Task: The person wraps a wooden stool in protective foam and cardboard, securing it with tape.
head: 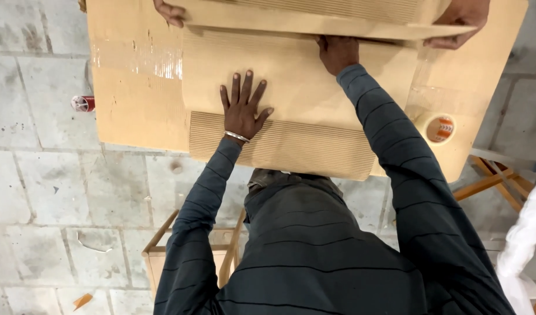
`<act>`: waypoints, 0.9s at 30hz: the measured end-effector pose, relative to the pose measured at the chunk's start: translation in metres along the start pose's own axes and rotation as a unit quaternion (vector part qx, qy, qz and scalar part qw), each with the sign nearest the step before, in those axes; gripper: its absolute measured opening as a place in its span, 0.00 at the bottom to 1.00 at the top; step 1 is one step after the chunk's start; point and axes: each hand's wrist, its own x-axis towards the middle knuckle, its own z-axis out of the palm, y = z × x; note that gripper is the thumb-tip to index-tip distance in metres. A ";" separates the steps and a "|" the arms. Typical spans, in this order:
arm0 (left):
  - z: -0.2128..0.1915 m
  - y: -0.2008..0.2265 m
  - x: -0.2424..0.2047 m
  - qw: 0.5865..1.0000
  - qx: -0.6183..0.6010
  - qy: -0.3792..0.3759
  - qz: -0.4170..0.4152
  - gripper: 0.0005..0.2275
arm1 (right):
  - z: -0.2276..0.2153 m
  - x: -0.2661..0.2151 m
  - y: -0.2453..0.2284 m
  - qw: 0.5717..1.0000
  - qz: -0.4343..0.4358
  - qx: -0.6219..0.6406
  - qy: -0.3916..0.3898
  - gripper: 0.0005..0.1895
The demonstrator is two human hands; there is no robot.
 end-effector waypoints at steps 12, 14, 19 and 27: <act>0.010 0.025 0.041 0.995 -0.036 -0.053 0.077 0.43 | 0.133 0.015 0.098 0.988 0.065 0.118 -0.074 0.26; 0.019 0.039 0.057 0.992 -0.054 -0.074 0.087 0.44 | 0.154 0.016 0.110 0.998 -0.018 0.051 -0.023 0.28; 0.022 0.062 0.085 0.993 -0.035 -0.103 0.035 0.44 | 0.112 -0.012 0.053 0.998 -0.036 0.010 0.041 0.23; 0.055 0.045 0.085 0.997 -0.027 -0.061 0.036 0.31 | -0.027 -0.124 -0.110 0.975 -0.105 0.083 0.178 0.28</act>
